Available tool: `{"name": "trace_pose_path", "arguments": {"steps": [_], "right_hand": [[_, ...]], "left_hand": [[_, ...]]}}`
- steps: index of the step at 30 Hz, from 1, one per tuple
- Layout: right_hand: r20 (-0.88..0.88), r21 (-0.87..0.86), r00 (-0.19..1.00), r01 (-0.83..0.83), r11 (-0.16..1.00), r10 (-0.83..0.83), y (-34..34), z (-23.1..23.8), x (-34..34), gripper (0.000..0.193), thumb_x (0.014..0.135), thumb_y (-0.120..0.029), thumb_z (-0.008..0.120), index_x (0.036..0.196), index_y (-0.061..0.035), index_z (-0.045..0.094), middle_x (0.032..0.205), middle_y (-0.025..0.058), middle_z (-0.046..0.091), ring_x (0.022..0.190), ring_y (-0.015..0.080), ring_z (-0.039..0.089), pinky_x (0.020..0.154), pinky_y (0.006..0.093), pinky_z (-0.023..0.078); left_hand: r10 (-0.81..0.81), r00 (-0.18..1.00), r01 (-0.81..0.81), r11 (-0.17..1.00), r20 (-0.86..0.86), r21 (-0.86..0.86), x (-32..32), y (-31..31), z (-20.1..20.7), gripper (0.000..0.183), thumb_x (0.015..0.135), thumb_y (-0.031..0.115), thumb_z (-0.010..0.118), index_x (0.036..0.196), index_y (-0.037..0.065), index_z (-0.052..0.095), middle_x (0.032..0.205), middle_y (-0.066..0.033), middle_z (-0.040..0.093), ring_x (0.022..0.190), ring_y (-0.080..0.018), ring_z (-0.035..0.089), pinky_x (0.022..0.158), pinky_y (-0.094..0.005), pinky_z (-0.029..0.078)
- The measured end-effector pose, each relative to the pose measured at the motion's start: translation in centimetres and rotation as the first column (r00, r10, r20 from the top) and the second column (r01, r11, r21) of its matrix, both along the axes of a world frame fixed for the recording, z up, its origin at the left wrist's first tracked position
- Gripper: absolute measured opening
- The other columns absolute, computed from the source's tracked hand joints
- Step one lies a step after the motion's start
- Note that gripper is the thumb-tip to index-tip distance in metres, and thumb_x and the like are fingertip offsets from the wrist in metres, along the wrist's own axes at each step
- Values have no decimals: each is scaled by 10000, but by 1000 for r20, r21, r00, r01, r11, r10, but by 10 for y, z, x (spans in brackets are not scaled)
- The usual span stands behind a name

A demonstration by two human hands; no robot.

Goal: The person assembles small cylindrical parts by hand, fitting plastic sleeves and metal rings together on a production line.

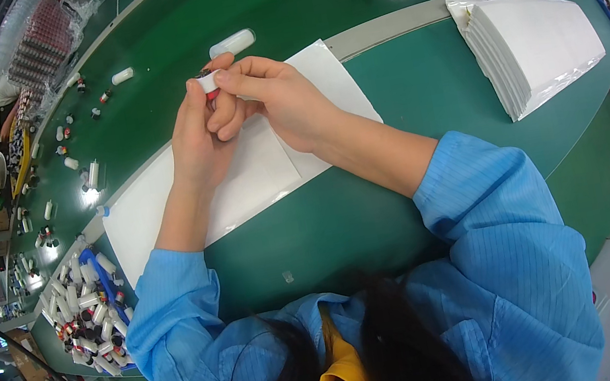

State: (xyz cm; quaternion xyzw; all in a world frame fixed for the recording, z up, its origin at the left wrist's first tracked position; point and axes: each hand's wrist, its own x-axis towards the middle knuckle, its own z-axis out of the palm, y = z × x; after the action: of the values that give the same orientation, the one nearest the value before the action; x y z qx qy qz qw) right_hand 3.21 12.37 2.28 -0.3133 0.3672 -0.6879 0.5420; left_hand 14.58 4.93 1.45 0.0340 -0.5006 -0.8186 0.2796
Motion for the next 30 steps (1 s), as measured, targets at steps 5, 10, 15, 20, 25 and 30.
{"name": "trace_pose_path", "arguments": {"steps": [5,10,15,20,25,30], "right_hand": [[-124,37,992,-19,999,23,-4,3,-9,306,781,-178,645,997,7,532,844,85,601,790,137,571,788,274,417],[-356,25,934,21,999,-10,-9,15,-29,397,740,-121,677,1031,78,497,871,139,613,816,176,601,733,286,456],[-817,9,556,278,961,-153,-48,30,-90,513,621,-194,769,1029,-12,517,868,86,625,843,160,578,747,277,432],[-990,-5,-123,517,856,68,-65,23,-123,560,627,-201,735,1116,-53,504,929,113,592,872,222,575,769,313,450],[-962,-225,-189,151,963,-196,-38,9,-58,228,697,-121,622,915,-53,611,933,119,578,840,250,552,748,361,451],[-887,-187,-404,-129,974,-224,8,-27,11,105,695,-15,534,775,19,592,764,135,527,850,278,504,716,340,463]], "left_hand": [[-348,924,376,899,-157,223,3,-5,-2,499,950,411,181,1075,28,476,519,31,341,493,-69,380,716,-294,411],[-141,913,203,971,384,-128,-1,-12,14,620,926,496,145,1034,35,543,749,-68,611,663,-181,572,771,-325,445],[861,496,-10,-123,-112,-992,11,-104,16,233,821,194,522,984,52,608,931,-135,615,838,-306,592,734,-365,470],[971,155,321,-223,-181,-921,51,-219,-26,421,761,82,493,1179,94,447,1112,-78,536,1045,-249,516,826,-469,420],[993,120,476,-46,13,-878,67,-256,-56,339,815,126,437,1147,74,481,1093,-109,562,1025,-290,537,833,-426,437],[984,88,452,102,158,-886,62,-232,-25,259,806,147,487,1032,41,556,1046,-136,589,960,-310,570,807,-404,463]]}}
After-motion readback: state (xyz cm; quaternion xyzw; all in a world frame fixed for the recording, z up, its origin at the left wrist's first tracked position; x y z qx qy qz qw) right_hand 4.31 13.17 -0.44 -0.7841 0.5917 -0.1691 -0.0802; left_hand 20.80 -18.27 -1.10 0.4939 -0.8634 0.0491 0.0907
